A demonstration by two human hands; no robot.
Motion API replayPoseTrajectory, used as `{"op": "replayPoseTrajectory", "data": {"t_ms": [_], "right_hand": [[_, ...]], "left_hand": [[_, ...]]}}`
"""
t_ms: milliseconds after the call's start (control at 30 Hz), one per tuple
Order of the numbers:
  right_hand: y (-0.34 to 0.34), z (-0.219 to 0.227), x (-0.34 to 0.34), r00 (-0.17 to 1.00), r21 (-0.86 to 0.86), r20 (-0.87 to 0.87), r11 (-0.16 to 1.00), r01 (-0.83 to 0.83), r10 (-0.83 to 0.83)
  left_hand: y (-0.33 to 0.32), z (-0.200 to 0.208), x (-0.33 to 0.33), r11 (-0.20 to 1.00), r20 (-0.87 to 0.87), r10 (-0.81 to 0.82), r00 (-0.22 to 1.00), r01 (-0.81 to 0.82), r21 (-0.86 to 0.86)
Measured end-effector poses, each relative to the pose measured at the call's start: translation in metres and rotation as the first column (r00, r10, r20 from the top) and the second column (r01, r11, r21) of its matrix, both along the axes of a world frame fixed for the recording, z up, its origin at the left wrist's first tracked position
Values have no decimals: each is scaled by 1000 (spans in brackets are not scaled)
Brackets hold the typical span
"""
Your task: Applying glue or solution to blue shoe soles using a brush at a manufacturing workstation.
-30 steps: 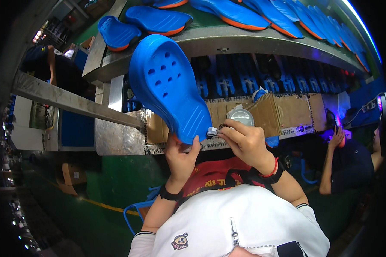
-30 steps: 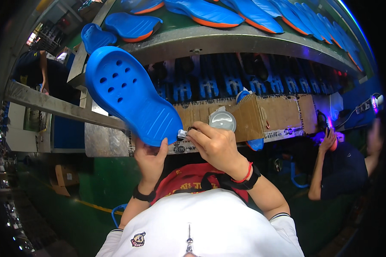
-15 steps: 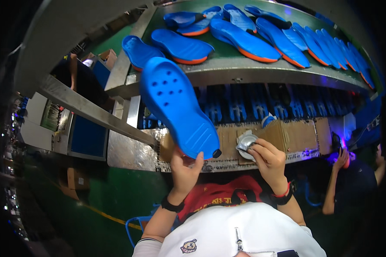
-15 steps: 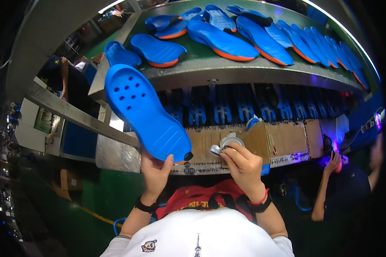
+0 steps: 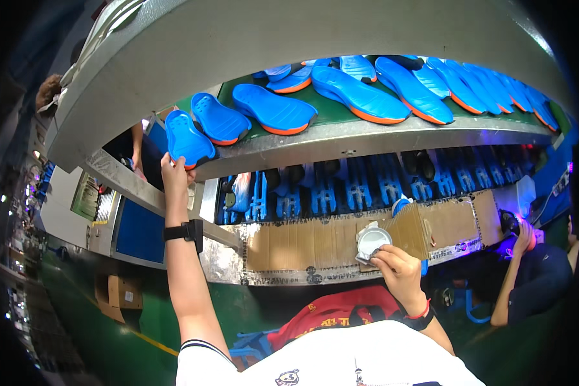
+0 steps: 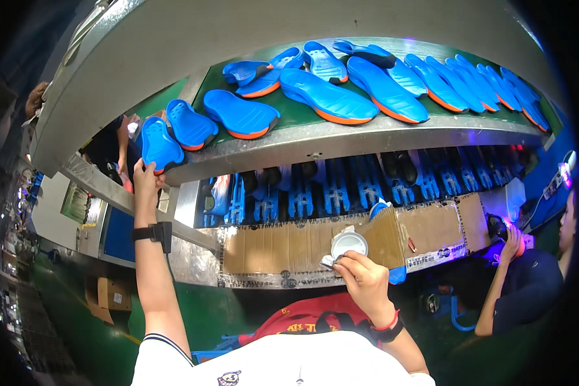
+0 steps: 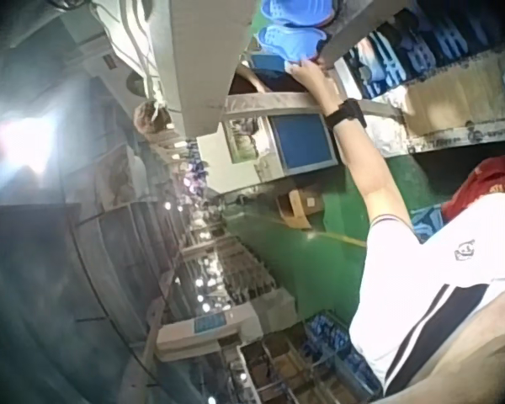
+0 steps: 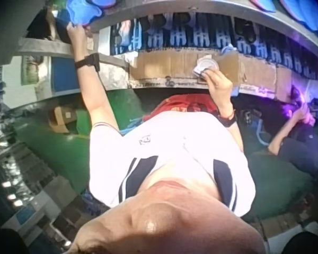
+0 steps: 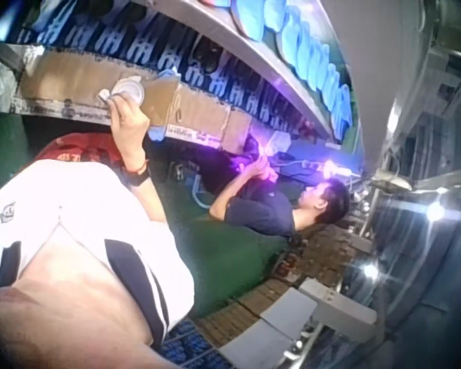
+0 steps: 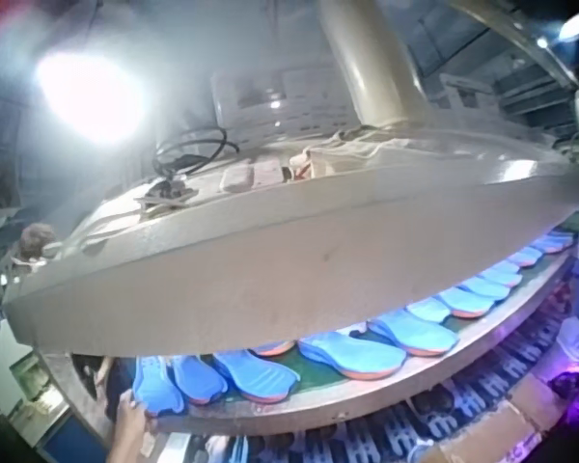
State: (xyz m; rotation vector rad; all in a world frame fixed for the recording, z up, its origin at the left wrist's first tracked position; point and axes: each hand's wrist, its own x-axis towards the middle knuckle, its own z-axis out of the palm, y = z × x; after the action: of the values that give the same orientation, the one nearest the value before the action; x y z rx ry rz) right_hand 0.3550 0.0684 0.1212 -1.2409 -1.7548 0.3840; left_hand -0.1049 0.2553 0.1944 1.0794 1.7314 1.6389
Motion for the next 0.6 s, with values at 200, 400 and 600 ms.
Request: {"op": "replayPoseTrajectory", "data": {"t_ms": [200, 400, 600], "right_hand": [[-2, -7, 1, 1000, -27, 0, 1000, 6, -6], [3, -12, -3, 1000, -54, -4, 998, -22, 22], [2, -12, -1, 1000, -70, 11, 997, -27, 28]], "left_hand": [[24, 8, 14, 985, 209, -169, 963, 172, 3], [24, 12, 28, 968, 18, -156, 988, 156, -197], [30, 9, 27, 942, -118, -45, 992, 3, -336]]}}
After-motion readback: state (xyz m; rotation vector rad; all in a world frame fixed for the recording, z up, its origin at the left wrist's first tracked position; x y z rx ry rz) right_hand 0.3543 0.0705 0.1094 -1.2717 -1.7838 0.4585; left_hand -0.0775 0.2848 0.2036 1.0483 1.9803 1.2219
